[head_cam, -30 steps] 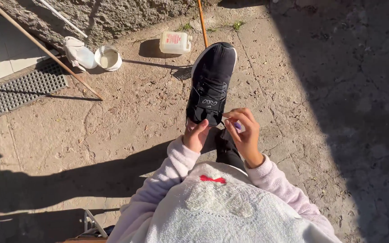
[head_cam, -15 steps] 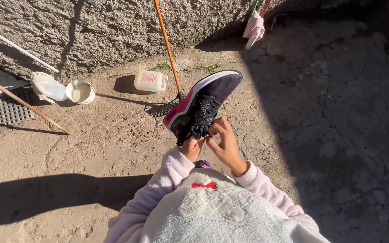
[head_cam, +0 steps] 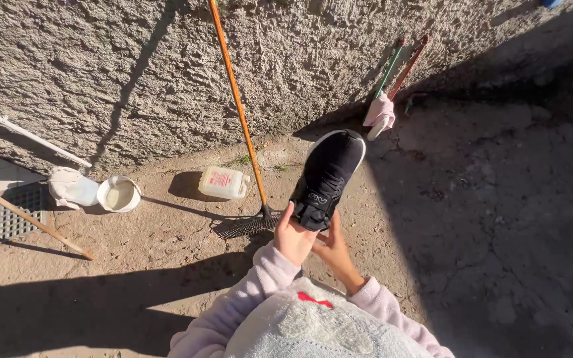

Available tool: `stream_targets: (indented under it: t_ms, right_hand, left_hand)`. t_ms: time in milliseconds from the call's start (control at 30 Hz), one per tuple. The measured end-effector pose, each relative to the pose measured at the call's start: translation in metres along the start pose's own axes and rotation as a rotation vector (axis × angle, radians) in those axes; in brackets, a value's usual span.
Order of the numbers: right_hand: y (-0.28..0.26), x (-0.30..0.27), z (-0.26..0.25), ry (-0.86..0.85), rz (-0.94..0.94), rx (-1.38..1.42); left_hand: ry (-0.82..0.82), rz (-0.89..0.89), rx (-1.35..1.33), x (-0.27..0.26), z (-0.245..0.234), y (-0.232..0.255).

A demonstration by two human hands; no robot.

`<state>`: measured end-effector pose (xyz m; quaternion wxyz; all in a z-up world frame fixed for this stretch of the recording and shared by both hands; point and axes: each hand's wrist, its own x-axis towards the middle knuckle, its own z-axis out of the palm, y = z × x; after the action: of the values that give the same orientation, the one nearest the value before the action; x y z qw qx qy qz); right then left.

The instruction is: Hanging various items of laundry like socks and underwear on a circular drying rack and placing shoes to dry.

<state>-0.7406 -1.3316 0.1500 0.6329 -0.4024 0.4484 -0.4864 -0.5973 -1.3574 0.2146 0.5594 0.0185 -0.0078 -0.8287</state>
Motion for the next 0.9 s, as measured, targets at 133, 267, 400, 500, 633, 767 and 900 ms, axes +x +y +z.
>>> stream_targets:
  t_ms: [133, 267, 400, 500, 633, 767, 900]
  right_hand:
    - [-0.020, 0.084, -0.022, 0.028, 0.008, 0.053]
    - [-0.042, 0.200, -0.039, 0.103, -0.388, -0.265]
    - [-0.097, 0.274, -0.038, 0.158, -0.557, -0.420]
    - [-0.079, 0.349, -0.058, 0.199, -0.019, -0.337]
    - [-0.108, 0.442, -0.052, 0.009, -0.118, -0.078]
    - [-0.207, 0.518, -0.020, -0.107, -0.094, 0.083]
    - [-0.304, 0.615, 0.006, -0.226, -0.254, 0.098]
  left_hand:
    - [0.069, 0.002, -0.036, 0.084, 0.013, 0.013]
    - [0.041, -0.092, 0.003, 0.169, 0.000, 0.045]
    - [0.056, -0.067, -0.120, 0.249, 0.015, 0.071]
    - [0.037, 0.098, -0.095, 0.313, 0.043, 0.095]
    - [-0.164, 0.162, -0.094, 0.402, 0.055, 0.138]
    - [-0.093, 0.267, -0.060, 0.475, 0.140, 0.177]
    - [-0.324, 0.366, 0.010, 0.571, 0.190, 0.224]
